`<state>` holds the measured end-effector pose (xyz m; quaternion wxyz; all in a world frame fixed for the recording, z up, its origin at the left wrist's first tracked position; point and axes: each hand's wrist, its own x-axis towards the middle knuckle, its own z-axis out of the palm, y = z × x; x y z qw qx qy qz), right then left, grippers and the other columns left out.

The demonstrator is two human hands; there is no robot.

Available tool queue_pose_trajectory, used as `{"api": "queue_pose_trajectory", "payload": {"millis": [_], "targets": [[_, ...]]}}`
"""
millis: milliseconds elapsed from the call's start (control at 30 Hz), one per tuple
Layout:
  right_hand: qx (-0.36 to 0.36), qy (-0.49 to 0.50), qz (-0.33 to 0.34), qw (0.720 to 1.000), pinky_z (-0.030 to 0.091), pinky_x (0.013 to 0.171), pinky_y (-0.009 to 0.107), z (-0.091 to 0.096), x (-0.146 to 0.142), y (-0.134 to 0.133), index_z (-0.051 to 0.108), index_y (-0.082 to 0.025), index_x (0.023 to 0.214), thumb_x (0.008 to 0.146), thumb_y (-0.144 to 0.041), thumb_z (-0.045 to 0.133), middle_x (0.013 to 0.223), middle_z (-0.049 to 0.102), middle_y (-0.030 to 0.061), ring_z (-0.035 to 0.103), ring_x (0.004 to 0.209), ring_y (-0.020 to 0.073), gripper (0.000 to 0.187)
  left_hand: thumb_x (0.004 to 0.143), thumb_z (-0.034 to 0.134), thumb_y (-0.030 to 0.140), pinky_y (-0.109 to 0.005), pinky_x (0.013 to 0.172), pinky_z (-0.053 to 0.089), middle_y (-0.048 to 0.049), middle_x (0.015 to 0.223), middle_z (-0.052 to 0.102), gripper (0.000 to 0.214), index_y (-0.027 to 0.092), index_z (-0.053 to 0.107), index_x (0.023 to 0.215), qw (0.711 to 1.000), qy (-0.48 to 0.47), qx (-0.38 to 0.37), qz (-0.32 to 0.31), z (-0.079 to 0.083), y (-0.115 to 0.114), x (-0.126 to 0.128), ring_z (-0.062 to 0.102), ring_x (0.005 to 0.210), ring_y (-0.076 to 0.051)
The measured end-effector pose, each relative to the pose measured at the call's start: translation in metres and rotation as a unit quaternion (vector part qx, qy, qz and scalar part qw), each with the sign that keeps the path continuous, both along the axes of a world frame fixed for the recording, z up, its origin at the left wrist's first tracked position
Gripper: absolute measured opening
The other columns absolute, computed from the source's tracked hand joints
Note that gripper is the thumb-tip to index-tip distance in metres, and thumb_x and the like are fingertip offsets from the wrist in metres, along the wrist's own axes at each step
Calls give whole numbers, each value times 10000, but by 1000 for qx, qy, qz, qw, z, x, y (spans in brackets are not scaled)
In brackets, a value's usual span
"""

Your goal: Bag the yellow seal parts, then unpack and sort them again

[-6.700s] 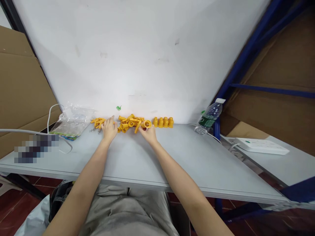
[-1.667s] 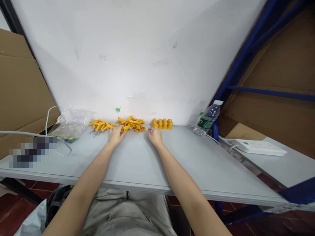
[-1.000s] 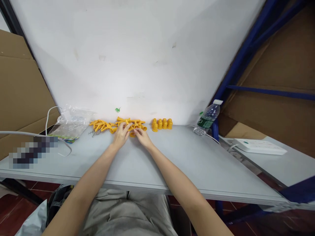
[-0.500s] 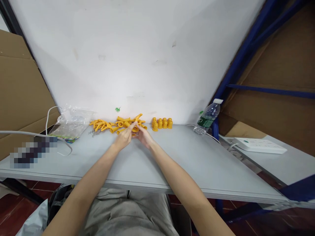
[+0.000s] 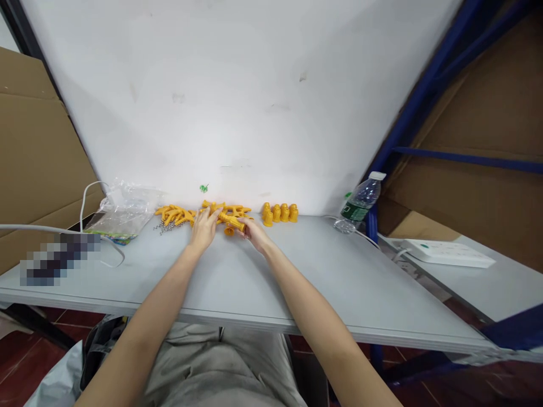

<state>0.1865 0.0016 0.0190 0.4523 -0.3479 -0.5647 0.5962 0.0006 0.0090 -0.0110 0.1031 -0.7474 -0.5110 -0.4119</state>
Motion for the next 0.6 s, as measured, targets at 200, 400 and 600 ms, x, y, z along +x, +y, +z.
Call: {"api": "queue_pose_trajectory", "payload": {"millis": [200, 400, 600], "targets": [[121, -113, 11, 986, 402, 627, 301, 2, -1, -7, 603, -201, 659, 707, -521, 670, 611, 596, 1, 521, 607, 152, 331, 923, 392, 136, -364, 891, 493, -133, 1145, 596, 419, 207, 594, 1283, 999, -30, 15, 2, 2, 1, -8, 605, 1028, -237], [270, -250, -14, 930, 455, 752, 351, -1, 5, -2, 652, -191, 892, 848, -446, 560, 877, 697, 59, 617, 799, 220, 275, 922, 388, 127, -389, 911, 463, -124, 1039, 589, 388, 208, 619, 1224, 999, 4, 42, 9, 2, 4, -13, 580, 991, -249], [402, -458, -186, 771, 372, 949, 437, -7, 19, 9, 603, -199, 1061, 824, -150, 554, 1093, 691, 118, 586, 1048, 286, 247, 969, 342, 235, -368, 910, 477, -105, 1063, 642, 337, 194, 584, 1201, 999, 10, 15, -46, 2, -1, -1, 599, 1008, -226]]}}
